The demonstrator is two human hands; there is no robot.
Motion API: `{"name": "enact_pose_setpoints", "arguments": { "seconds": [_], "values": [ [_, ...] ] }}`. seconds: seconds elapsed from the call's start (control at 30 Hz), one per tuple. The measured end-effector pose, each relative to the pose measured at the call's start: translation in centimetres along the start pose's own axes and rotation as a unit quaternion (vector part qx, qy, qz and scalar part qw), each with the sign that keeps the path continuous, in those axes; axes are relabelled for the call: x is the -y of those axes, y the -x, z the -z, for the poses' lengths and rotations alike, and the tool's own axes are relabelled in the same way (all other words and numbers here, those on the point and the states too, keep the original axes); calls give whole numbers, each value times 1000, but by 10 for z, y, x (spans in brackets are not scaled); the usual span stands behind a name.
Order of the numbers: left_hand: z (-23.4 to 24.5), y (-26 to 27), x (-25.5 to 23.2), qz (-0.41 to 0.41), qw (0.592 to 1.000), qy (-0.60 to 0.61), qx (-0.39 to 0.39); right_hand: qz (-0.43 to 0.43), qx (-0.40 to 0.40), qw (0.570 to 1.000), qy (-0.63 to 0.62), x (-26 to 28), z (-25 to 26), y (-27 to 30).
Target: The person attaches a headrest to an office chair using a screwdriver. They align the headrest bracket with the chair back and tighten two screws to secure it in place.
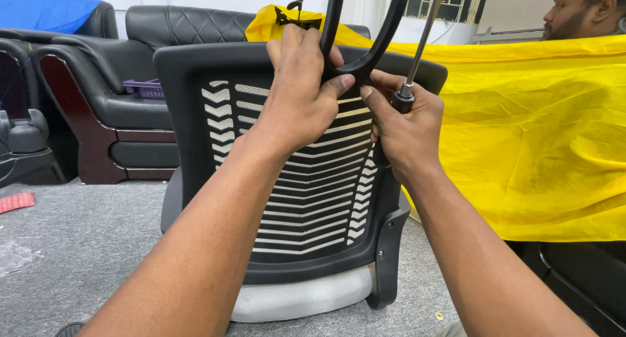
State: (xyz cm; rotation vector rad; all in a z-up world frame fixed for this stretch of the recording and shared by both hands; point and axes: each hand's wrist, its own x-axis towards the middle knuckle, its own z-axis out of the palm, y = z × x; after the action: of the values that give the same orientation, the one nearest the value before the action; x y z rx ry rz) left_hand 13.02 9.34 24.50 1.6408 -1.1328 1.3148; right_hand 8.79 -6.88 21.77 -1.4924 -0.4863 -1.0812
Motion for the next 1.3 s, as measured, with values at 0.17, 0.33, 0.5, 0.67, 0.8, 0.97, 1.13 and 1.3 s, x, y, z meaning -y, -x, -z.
{"name": "enact_pose_setpoints", "arguments": {
  "seconds": [0.17, 0.33, 0.5, 0.67, 0.8, 0.97, 1.13, 1.3],
  "values": [
    [4, -2, 2, 29, 999, -17, 3, -1, 12, 1000, 15, 3, -3, -4],
    [6, -12, 3, 26, 993, -114, 24, -36, 13, 999, 39, 10, -1, -6],
    [14, -24, 6, -4, 988, -145, 54, -72, 8, 996, 47, 17, 0, -10],
    [24, -33, 6, 97, 973, -154, 142, -106, -1, 994, 38, 25, -3, -13],
    [29, -38, 3, 127, 963, -161, 173, -130, -5, 991, 12, 33, -4, -14],
    [28, -40, 2, 136, 962, -158, 179, -165, -2, 986, 20, 40, -3, -17],
    [23, -37, 5, 136, 962, -158, 177, -168, -3, 984, 55, 38, 0, -10],
    [20, -37, 9, 134, 964, -156, 171, -183, 19, 980, 76, 37, 9, 3]
  ]
}}
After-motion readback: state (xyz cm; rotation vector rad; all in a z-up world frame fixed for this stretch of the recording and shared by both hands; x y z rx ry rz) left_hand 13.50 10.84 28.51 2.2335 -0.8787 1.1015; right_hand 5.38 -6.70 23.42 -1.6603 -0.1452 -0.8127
